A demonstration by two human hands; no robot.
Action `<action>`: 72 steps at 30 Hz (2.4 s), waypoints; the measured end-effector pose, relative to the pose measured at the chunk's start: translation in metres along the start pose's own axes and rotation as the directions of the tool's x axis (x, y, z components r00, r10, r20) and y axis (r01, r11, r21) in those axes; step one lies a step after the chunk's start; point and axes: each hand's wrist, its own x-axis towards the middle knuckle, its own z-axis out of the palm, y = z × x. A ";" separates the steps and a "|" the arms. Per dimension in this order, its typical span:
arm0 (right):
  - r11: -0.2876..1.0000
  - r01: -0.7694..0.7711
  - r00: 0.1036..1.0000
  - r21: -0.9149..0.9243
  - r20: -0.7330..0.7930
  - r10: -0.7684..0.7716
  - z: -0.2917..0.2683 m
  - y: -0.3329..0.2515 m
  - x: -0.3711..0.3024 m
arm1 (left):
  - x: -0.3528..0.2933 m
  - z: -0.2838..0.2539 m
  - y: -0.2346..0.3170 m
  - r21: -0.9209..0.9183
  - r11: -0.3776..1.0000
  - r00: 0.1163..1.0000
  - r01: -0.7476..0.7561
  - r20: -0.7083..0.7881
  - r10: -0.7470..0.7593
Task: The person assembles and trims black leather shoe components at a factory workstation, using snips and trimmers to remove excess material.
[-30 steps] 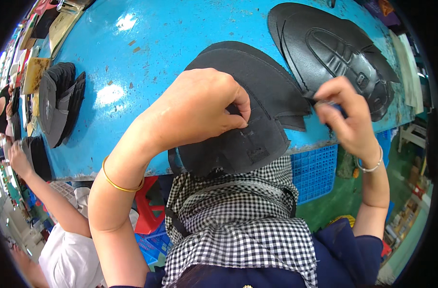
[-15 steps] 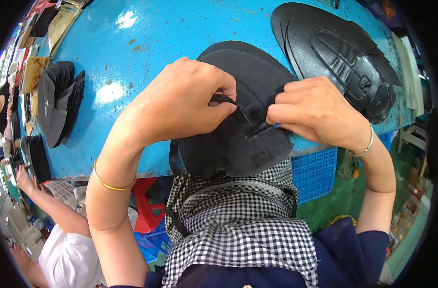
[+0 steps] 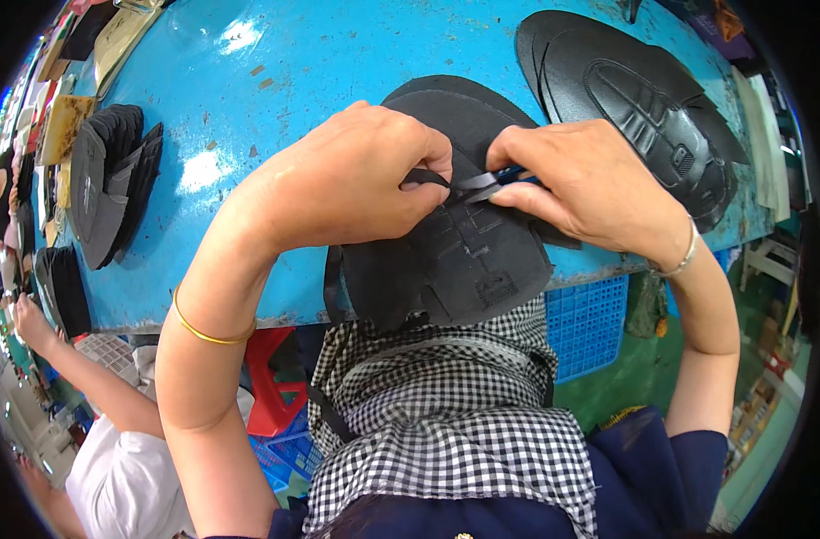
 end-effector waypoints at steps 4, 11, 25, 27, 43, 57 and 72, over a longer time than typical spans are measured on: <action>0.999 0.038 0.999 -0.015 0.032 -0.038 0.003 0.001 0.005 | 0.000 0.003 -0.004 0.015 1.000 1.000 -0.022 -0.004 0.022; 1.000 0.005 0.998 -0.004 -0.057 -0.006 -0.007 -0.029 -0.002 | -0.023 -0.005 -0.014 -0.587 0.803 0.957 0.104 -0.162 -0.242; 0.866 -0.296 0.878 0.403 -0.242 0.413 0.003 -0.044 0.000 | -0.064 -0.046 0.008 -0.369 0.922 0.734 -0.115 -0.657 -0.171; 0.899 -0.433 0.817 0.063 -0.395 0.421 -0.010 0.016 -0.067 | -0.050 -0.037 0.022 -0.458 0.884 0.930 -0.089 -0.356 -0.091; 0.817 -0.321 0.898 0.479 -0.122 0.424 -0.018 -0.015 -0.068 | 0.005 0.019 0.017 -0.031 0.999 0.997 0.045 0.067 -0.042; 0.973 0.144 0.985 0.182 0.070 -0.158 0.006 0.000 -0.017 | -0.003 0.005 -0.001 0.048 0.996 0.995 0.073 -0.067 -0.069; 1.000 0.014 1.000 0.021 0.003 -0.014 0.008 -0.006 0.006 | -0.005 0.002 -0.006 0.007 1.000 0.999 0.008 -0.034 -0.008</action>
